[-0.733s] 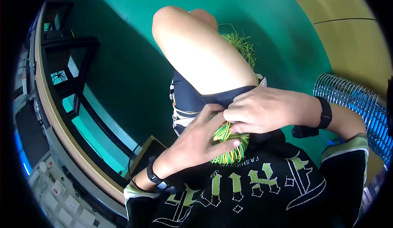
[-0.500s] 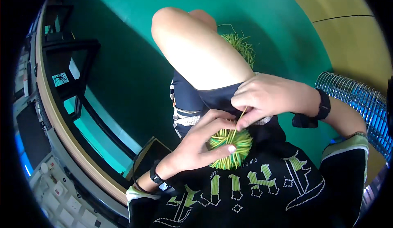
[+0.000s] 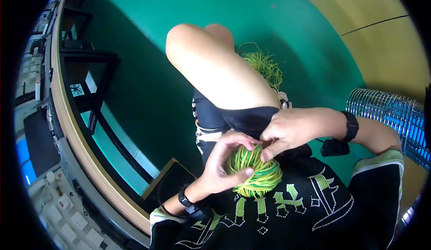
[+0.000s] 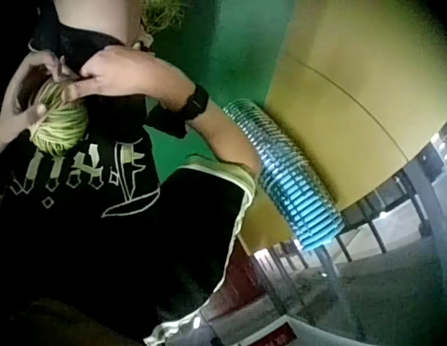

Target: The person winds a length of green and yellow wire around a large ball of wire by hand. They hold the ball in their lap and wrap the loose wire repeatedly around the core until the end is secured.

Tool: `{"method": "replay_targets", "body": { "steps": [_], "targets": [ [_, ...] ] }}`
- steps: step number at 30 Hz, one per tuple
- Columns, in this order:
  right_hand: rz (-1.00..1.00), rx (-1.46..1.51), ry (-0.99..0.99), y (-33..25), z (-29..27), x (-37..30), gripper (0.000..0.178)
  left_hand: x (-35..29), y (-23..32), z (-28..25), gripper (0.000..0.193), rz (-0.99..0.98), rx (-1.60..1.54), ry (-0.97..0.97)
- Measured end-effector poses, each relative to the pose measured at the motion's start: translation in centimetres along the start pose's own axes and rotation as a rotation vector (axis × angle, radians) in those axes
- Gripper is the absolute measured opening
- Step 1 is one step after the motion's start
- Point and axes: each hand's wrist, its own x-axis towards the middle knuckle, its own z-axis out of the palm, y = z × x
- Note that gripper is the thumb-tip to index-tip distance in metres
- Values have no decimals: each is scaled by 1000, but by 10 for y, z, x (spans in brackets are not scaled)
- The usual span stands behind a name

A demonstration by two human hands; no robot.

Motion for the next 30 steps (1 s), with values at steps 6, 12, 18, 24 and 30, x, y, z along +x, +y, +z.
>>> {"method": "replay_targets", "body": {
  "steps": [6,12,18,24,30],
  "targets": [
    [1,43,-119,6,8,1,83,-1,10,4,57,183,404,-7],
    [89,70,-129,-3,-15,-3,80,17,41,-18,85,-289,837,-269],
    [110,-138,-54,-30,-41,-8,74,32,35,-29,89,-343,439,-317],
    [124,-144,169,-36,-57,-22,49,43,5,-35,97,44,453,-204],
    [-81,-85,285,27,-34,-2,53,33,-35,-46,97,211,435,-253]
  ]
}}
